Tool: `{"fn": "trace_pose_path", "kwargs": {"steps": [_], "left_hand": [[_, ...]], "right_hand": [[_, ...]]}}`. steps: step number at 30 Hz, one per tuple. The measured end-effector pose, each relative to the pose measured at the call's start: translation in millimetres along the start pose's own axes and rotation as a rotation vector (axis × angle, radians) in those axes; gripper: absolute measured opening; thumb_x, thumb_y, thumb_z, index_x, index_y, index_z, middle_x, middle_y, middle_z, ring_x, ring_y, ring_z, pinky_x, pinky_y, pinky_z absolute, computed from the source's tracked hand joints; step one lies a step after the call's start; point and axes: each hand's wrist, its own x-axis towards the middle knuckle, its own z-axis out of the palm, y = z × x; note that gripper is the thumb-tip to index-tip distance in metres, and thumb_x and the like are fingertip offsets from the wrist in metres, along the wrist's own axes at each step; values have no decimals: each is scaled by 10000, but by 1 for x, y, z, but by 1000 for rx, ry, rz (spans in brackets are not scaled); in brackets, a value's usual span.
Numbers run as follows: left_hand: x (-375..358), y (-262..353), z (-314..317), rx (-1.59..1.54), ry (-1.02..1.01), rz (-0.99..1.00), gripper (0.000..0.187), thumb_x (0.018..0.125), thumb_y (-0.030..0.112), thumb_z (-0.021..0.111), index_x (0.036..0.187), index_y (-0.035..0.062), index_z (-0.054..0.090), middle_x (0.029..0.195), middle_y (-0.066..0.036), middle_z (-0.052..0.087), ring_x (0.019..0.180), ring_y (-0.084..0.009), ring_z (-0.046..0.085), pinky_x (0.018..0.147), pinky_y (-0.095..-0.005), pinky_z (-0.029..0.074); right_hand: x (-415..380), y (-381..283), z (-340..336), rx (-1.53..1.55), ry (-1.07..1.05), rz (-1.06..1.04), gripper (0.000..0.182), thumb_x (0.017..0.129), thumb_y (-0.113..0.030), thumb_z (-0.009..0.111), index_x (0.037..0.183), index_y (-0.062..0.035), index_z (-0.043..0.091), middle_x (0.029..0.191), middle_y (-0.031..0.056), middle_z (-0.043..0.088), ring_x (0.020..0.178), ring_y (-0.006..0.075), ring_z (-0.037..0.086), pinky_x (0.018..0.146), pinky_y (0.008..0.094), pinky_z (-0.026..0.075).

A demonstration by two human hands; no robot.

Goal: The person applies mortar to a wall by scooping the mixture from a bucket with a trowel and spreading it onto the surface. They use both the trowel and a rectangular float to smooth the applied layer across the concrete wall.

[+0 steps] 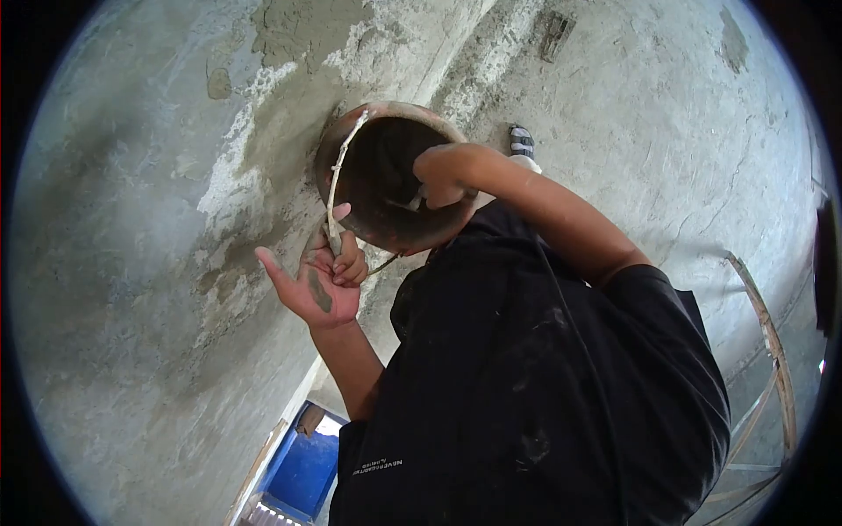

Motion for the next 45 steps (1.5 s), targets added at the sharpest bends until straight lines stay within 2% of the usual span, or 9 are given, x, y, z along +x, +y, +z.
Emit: {"fn": "trace_pose_path", "kwargs": {"steps": [10, 14, 21, 24, 27, 31, 33, 39, 45], "left_hand": [[30, 3, 14, 4, -80, -98, 1127, 792, 883, 247, 1350, -84, 397, 654, 7, 313, 488, -86, 241, 447, -229, 185], [37, 6, 13, -22, -84, -105, 1098, 807, 865, 245, 1323, -90, 410, 692, -6, 333, 504, -90, 254, 457, -234, 196], [34, 2, -14, 5, 12, -58, 1016, 843, 825, 234, 1201, -86, 504, 650, -1, 333, 490, -93, 268, 468, -230, 215], [34, -2, -22, -18, -39, -52, 995, 848, 819, 239, 1176, -80, 508, 644, 1, 330, 492, -93, 270, 473, -232, 217], [37, 2, -21, -35, -31, -97, 955, 850, 814, 252, 1121, -63, 514, 642, 7, 325, 497, -91, 268, 478, -233, 212], [42, 5, -18, -25, -97, -166, 911, 843, 815, 289, 1101, -33, 501, 657, 12, 328, 511, -88, 262, 485, -233, 208], [40, 5, -14, -9, -166, -189, 896, 831, 825, 314, 1089, -15, 484, 678, 9, 338, 528, -89, 261, 498, -232, 212], [19, -5, 2, 91, -136, -246, 940, 816, 856, 239, 1076, -15, 477, 683, 0, 324, 537, -98, 255, 502, -240, 212], [17, -9, 0, 108, -164, -233, 989, 810, 866, 211, 1105, -43, 468, 688, -6, 324, 534, -101, 253, 504, -242, 216]], "right_hand": [[-29, 36, -18, 254, -295, -104, 328, 734, -174, 669, 1002, 14, 684, 712, 110, 644, 604, 203, 661, 504, 324, 529], [-34, 75, 2, 544, -367, -102, 405, 770, -169, 692, 1130, 7, 637, 829, 92, 685, 622, 178, 662, 508, 293, 544], [-103, 133, 34, 1296, -150, -209, 656, 700, -239, 798, 1237, 46, 551, 884, 138, 697, 574, 153, 642, 455, 253, 527], [-144, 132, 30, 1407, 89, -244, 600, 724, -219, 732, 1220, 43, 520, 857, 159, 675, 529, 153, 621, 418, 257, 499], [-167, 122, 24, 1335, 290, -226, 587, 737, -223, 715, 1218, 44, 511, 824, 137, 656, 521, 147, 604, 412, 256, 481], [-166, 96, 11, 1125, 264, -111, 494, 787, -216, 699, 1184, 41, 557, 817, 106, 654, 544, 145, 617, 440, 256, 492], [-148, 77, 4, 694, 147, 28, 432, 825, -248, 687, 1168, -2, 595, 784, 92, 651, 549, 147, 622, 455, 260, 494], [-74, 49, 12, 474, -59, 193, 318, 883, -304, 600, 984, -10, 664, 686, 99, 631, 542, 178, 622, 465, 297, 503], [-29, 38, 33, 306, -107, 105, 325, 851, -295, 586, 806, 15, 672, 675, 124, 641, 577, 238, 644, 525, 374, 498]]}}
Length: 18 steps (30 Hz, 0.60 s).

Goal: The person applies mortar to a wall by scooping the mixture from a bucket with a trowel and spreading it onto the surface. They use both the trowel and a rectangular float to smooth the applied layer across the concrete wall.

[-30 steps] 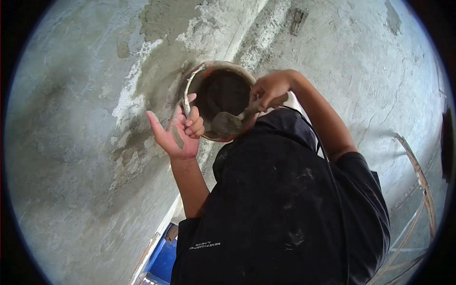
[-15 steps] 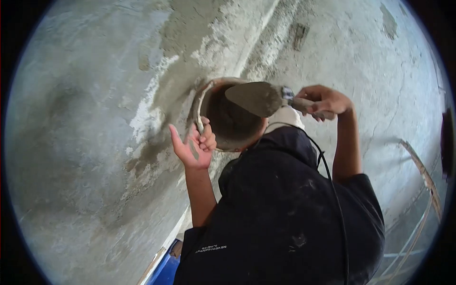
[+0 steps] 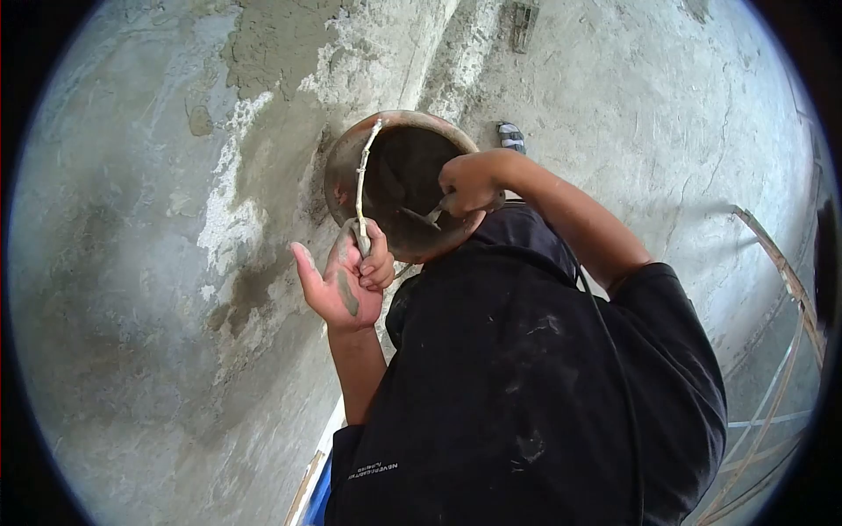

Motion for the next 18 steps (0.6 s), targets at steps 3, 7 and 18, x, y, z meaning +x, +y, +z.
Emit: {"fn": "trace_pose_path", "kwargs": {"steps": [3, 7, 18], "left_hand": [[4, -1, 3, 26, -27, -7, 993, 815, 858, 228, 1124, -54, 467, 692, -9, 330, 536, -97, 257, 506, -239, 219], [13, 0, 11, 2, -5, -15, 977, 826, 837, 270, 1139, -67, 470, 693, -11, 340, 543, -92, 268, 506, -233, 222], [-6, 2, -32, -106, 113, 146, 948, 837, 822, 279, 1135, -52, 488, 674, -11, 347, 526, -101, 295, 498, -237, 247]], "right_hand": [[-12, -13, -4, -36, 44, -49, 297, 793, -266, 636, 845, 24, 674, 681, 138, 649, 616, 233, 658, 558, 391, 503], [-24, 2, -8, 191, -81, -81, 322, 783, -219, 652, 1000, 20, 656, 771, 102, 677, 629, 196, 656, 519, 331, 518], [-103, 92, -8, 983, 61, -339, 641, 707, -299, 752, 1213, 42, 555, 854, 154, 686, 529, 158, 627, 418, 260, 502]]}}
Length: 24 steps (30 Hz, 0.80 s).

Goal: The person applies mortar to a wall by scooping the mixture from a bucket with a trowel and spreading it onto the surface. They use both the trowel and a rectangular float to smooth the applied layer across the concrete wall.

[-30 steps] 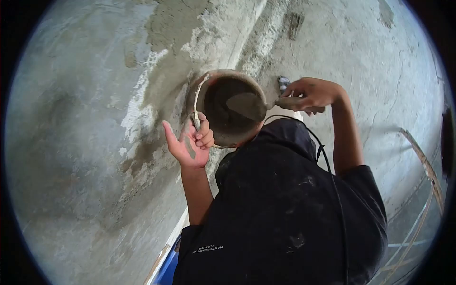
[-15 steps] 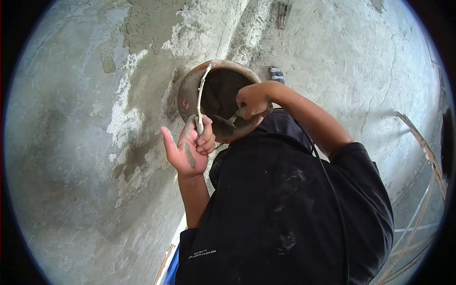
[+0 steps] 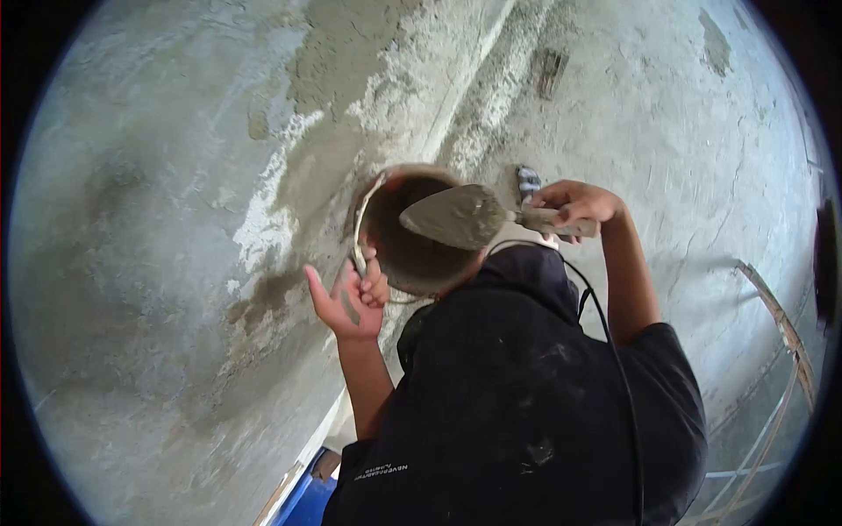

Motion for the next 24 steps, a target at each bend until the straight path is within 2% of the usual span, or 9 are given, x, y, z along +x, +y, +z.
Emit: {"fn": "trace_pose_path", "kwargs": {"steps": [5, 8, 11, 12, 17, 18, 20, 22, 24], "left_hand": [[-1, 4, -8, -16, 12, 8, 923, 836, 821, 288, 1113, -34, 498, 661, -1, 342, 509, -100, 288, 487, -238, 243], [3, -4, -15, -9, 4, -18, 904, 837, 819, 291, 1100, -21, 499, 653, 4, 337, 500, -99, 282, 479, -242, 233], [4, -4, -18, 17, 22, -53, 898, 847, 808, 275, 1088, -25, 507, 638, 2, 336, 490, -99, 281, 473, -246, 231], [4, -5, -18, 34, 52, -58, 899, 857, 800, 255, 1078, -31, 517, 628, -2, 338, 484, -99, 283, 472, -249, 233], [4, 0, -23, 17, 92, -93, 899, 858, 802, 251, 1070, -31, 516, 612, 6, 324, 478, -102, 277, 467, -247, 219], [2, 2, -24, 25, 117, -85, 900, 856, 804, 250, 1067, -29, 517, 609, 6, 322, 476, -102, 273, 465, -247, 214], [1, 2, -23, 44, 161, -72, 909, 851, 809, 252, 1082, -29, 519, 606, 5, 326, 471, -101, 263, 462, -244, 205], [-1, 1, -29, 43, 165, -74, 915, 850, 808, 257, 1103, -31, 519, 605, 3, 332, 470, -100, 261, 462, -242, 202], [-4, 1, -34, 42, 165, -72, 921, 849, 808, 262, 1124, -33, 519, 604, 2, 339, 470, -100, 259, 461, -240, 200]], "right_hand": [[-28, -11, -3, 57, 56, -211, 602, 717, -230, 714, 1182, 100, 523, 806, 155, 650, 470, 156, 592, 380, 259, 468], [-25, -22, 6, 102, 191, -385, 600, 722, -182, 670, 1236, 36, 450, 868, 181, 635, 492, 157, 580, 405, 251, 455], [0, -44, 41, 25, 412, -550, 653, 765, -173, 655, 1326, -61, 341, 903, 73, 538, 607, 117, 528, 497, 231, 439], [18, -36, 40, 37, 462, -573, 628, 819, -75, 607, 1358, -126, 289, 948, 44, 506, 744, 119, 515, 662, 286, 464], [105, -20, 60, 149, 688, -688, 640, 772, -3, 587, 1303, -122, 251, 885, 22, 412, 752, 110, 452, 626, 263, 425], [123, -12, 56, -11, 763, -701, 653, 751, 17, 587, 1295, -109, 249, 928, 39, 396, 839, 118, 431, 705, 276, 415], [146, -24, 81, 60, 784, -799, 657, 757, 7, 588, 1301, -92, 232, 1072, 99, 383, 973, 156, 386, 835, 308, 394], [173, -25, 92, -251, 976, -823, 658, 773, -53, 610, 1295, -25, 211, 1070, 209, 465, 989, 285, 508, 884, 398, 425], [193, -32, 107, -235, 993, -818, 663, 777, -63, 614, 1298, -14, 207, 1052, 229, 476, 967, 330, 535, 876, 414, 434]]}}
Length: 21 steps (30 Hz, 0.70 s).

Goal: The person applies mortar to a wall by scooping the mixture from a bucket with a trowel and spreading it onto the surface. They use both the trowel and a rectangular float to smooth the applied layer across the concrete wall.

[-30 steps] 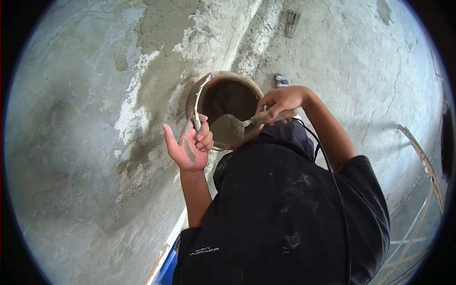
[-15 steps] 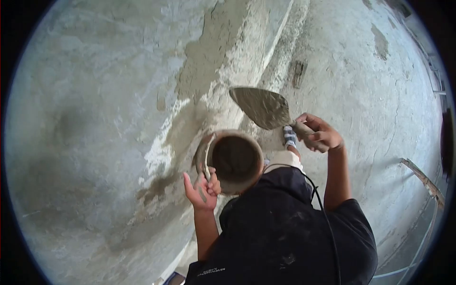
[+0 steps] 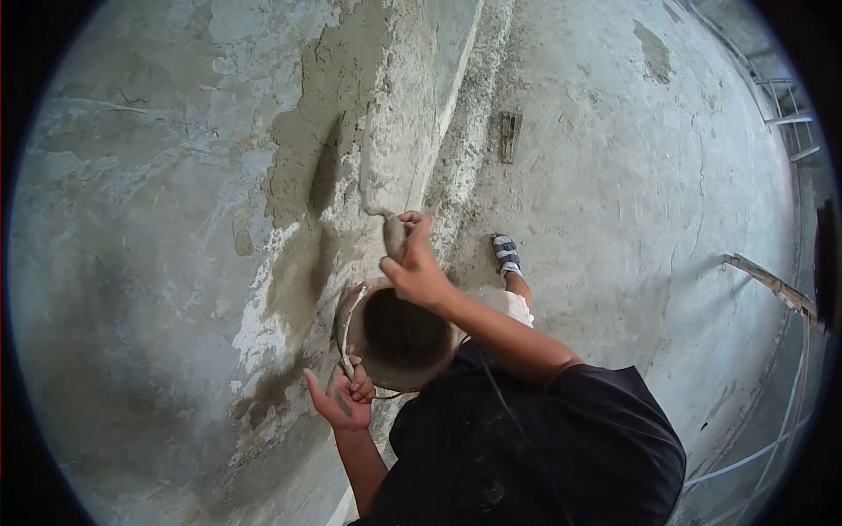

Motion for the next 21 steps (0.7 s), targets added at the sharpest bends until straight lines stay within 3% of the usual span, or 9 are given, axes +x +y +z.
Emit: {"fn": "trace_pose_path", "kwargs": {"steps": [4, 6, 8, 11, 12, 13, 15, 17, 21], "left_hand": [[-1, -1, -5, 4, -3, 25, 899, 834, 818, 316, 1059, -28, 521, 590, 0, 331, 462, -108, 273, 441, -243, 231], [-3, -2, -8, -2, 16, 29, 899, 833, 819, 319, 1049, -28, 528, 589, -1, 333, 461, -109, 274, 442, -245, 233], [-4, -2, -13, 6, -20, 34, 932, 852, 798, 302, 1203, -42, 502, 595, -4, 356, 465, -93, 264, 452, -228, 214], [-5, -2, -17, 6, 9, 21, 935, 849, 801, 302, 1211, -39, 496, 601, -5, 362, 466, -92, 267, 454, -226, 214], [-4, -2, -16, 9, 7, 20, 935, 849, 801, 302, 1211, -39, 496, 601, -5, 362, 466, -92, 267, 454, -226, 214], [-3, -1, -16, 4, -3, 18, 940, 845, 804, 303, 1216, -38, 494, 600, -4, 360, 465, -92, 265, 455, -225, 215], [-3, 0, -17, 3, -11, 13, 945, 842, 808, 303, 1221, -37, 491, 600, -4, 358, 464, -93, 262, 456, -225, 215], [0, 1, -15, -22, 33, -6, 907, 826, 826, 323, 1036, -34, 520, 585, -1, 333, 459, -114, 290, 446, -247, 234], [2, 4, -10, -8, 24, -16, 905, 826, 830, 313, 1038, -29, 508, 584, 0, 328, 463, -112, 291, 446, -246, 231]], "right_hand": [[5, 0, 38, -27, 11, 31, 695, 794, -89, 618, 1323, 29, 184, 1011, 286, 495, 913, 455, 579, 834, 466, 456], [10, -2, 52, -10, 10, 57, 694, 797, -87, 614, 1327, 29, 182, 1014, 292, 495, 925, 462, 578, 835, 474, 454], [15, -4, 61, 4, -10, 119, 712, 806, -85, 623, 1344, 35, 172, 1027, 306, 498, 975, 484, 571, 852, 482, 449], [19, 0, 78, -4, -29, 120, 739, 813, -95, 643, 1357, 34, 161, 1052, 314, 486, 1014, 489, 558, 879, 479, 446], [18, -6, 80, -25, -110, 243, 753, 819, -102, 653, 1365, 38, 154, 1166, 334, 419, 1057, 495, 538, 918, 484, 439], [15, -1, 82, -23, -108, 244, 753, 819, -102, 653, 1365, 38, 154, 1166, 334, 419, 1057, 495, 538, 918, 484, 439], [7, 7, 87, -93, -45, 21, 732, 820, -105, 641, 1366, 53, 180, 1267, 334, 327, 1077, 508, 523, 936, 499, 434], [-3, 9, 77, -149, -86, 36, 739, 822, -93, 630, 1357, 65, 146, 1203, 334, 362, 1025, 485, 548, 904, 487, 444], [-16, 7, 51, -292, -91, 48, 721, 821, -69, 610, 1343, 84, 136, 1141, 322, 400, 984, 456, 571, 873, 475, 455]]}}
